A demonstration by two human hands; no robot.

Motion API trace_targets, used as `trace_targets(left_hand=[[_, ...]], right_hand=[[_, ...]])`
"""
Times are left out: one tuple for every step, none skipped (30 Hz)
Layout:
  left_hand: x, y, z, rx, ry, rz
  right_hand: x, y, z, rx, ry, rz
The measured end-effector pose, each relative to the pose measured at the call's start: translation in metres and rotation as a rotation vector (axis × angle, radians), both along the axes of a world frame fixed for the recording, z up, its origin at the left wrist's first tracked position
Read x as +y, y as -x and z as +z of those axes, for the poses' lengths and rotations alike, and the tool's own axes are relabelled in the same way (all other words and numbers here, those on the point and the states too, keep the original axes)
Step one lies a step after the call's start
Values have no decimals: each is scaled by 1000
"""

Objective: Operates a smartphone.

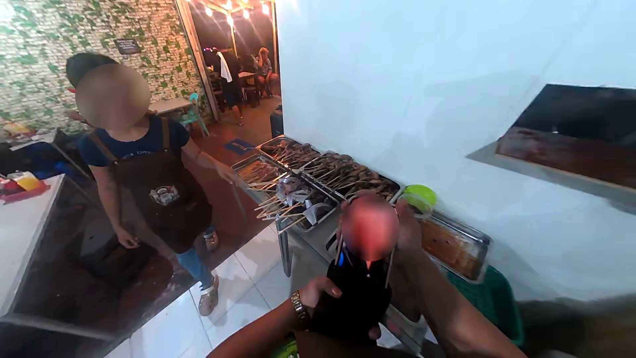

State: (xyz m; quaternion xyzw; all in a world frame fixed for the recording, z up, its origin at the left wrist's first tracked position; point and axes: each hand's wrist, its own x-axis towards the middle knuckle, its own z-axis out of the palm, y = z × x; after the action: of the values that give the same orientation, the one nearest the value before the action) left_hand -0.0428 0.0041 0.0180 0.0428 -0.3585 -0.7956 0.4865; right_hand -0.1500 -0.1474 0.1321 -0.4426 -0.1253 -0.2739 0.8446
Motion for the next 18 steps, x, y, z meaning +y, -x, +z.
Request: trace_targets(left_hand=[[4,-3,-1,-20,-13,1],[9,-6,-3,-46,-38,21],[15,-8,-6,-74,-83,80],[20,-10,-10,-82,-138,155],[22,-11,-15,-33,-155,210],[23,-11,-16,4,-190,329],[22,-9,-13,23,-249,494],[19,-4,-7,10,-315,669],[14,0,-2,9,-349,765],[9,2,1,62,-339,755],[5,4,1,134,-298,689],[2,5,1,183,-259,633],[0,5,0,201,-232,603],[-1,5,-3,197,-220,591],[-1,5,-6,191,-228,566],[1,3,-10,192,-243,515],[3,3,-14,205,-256,450],[4,3,-17,233,-268,384]], right_hand=[[-1,1,4,-14,-23,-56],[-4,3,10,-20,-31,-139],[-7,7,17,-17,-35,-234],[-13,12,20,-20,-45,-286],[-18,17,22,-31,-48,-297],[-19,20,23,-17,-34,-300],[-15,20,20,26,-21,-304],[-5,18,15,83,-16,-288],[7,13,6,133,-9,-240],[16,6,-5,171,1,-164],[22,-2,-16,212,-5,-90],[25,-8,-25,272,-18,-19],[24,-10,-31,346,-20,40],[22,-11,-33,427,-3,69],[19,-10,-33,519,27,57],[16,-9,-30,613,89,6],[15,-7,-26,702,177,-77],[14,-7,-23,776,287,-155]])
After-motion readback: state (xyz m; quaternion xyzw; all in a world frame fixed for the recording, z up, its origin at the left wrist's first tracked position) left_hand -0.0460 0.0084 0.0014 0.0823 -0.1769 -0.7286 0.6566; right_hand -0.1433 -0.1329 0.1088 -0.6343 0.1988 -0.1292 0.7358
